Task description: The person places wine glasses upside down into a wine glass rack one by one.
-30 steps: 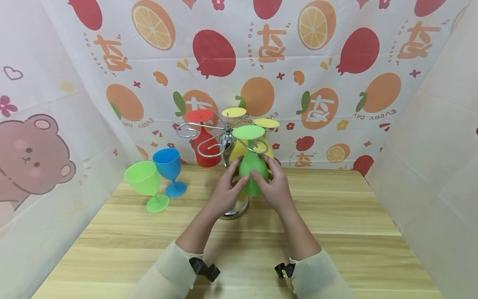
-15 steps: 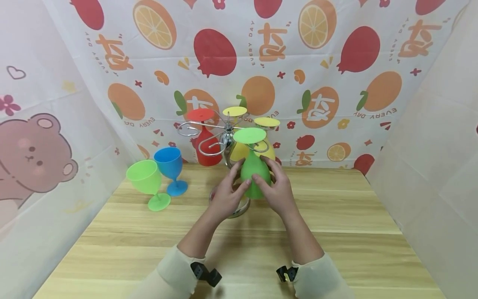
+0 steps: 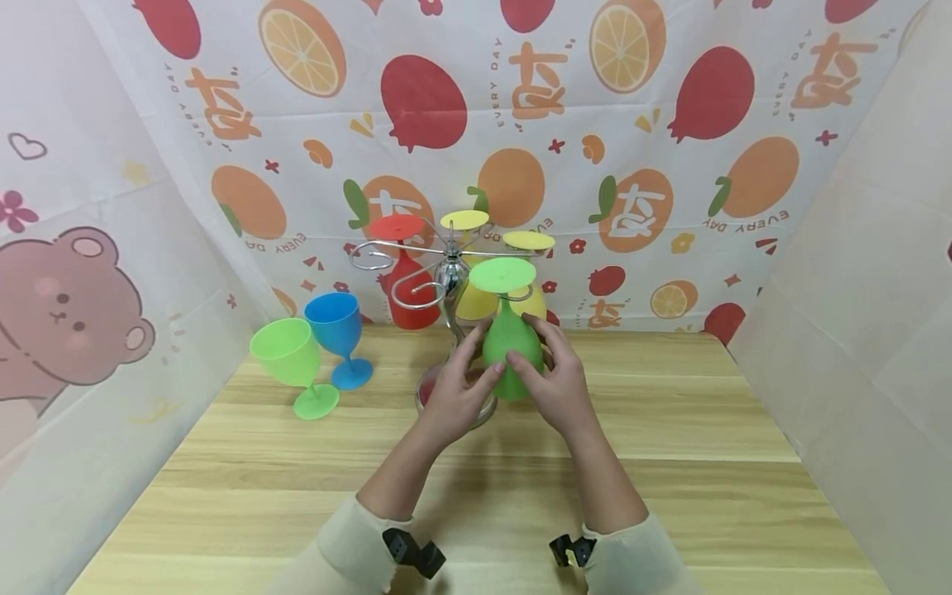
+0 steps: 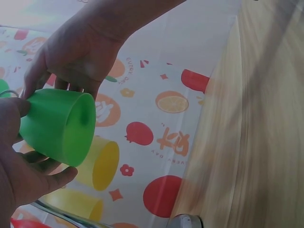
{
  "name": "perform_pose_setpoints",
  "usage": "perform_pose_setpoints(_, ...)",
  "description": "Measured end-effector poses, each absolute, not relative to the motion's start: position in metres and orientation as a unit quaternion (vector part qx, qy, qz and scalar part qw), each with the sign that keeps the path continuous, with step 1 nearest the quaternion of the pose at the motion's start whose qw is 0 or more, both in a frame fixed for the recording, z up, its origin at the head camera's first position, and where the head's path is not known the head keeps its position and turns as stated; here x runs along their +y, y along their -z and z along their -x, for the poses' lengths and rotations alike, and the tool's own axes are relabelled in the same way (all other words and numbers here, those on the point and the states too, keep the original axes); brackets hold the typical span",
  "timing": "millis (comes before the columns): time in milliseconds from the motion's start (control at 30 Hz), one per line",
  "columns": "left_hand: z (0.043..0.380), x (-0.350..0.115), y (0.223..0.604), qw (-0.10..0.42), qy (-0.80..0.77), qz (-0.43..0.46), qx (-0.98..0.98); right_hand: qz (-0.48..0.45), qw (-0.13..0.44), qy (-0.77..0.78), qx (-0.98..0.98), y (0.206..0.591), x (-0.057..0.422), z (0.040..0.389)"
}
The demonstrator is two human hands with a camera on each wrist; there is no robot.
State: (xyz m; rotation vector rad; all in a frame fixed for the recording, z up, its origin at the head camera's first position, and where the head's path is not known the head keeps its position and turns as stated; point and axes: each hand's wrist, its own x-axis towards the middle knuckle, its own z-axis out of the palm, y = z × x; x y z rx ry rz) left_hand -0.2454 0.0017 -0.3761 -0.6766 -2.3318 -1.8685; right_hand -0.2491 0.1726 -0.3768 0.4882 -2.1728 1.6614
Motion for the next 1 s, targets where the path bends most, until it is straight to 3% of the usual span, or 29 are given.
perform_pose_setpoints(1000,0.247,0.007,0.39,0.071,0.563,0.246,-0.786,-0.182,0.165,-0.606,-0.756,0.394,0.182,0.248)
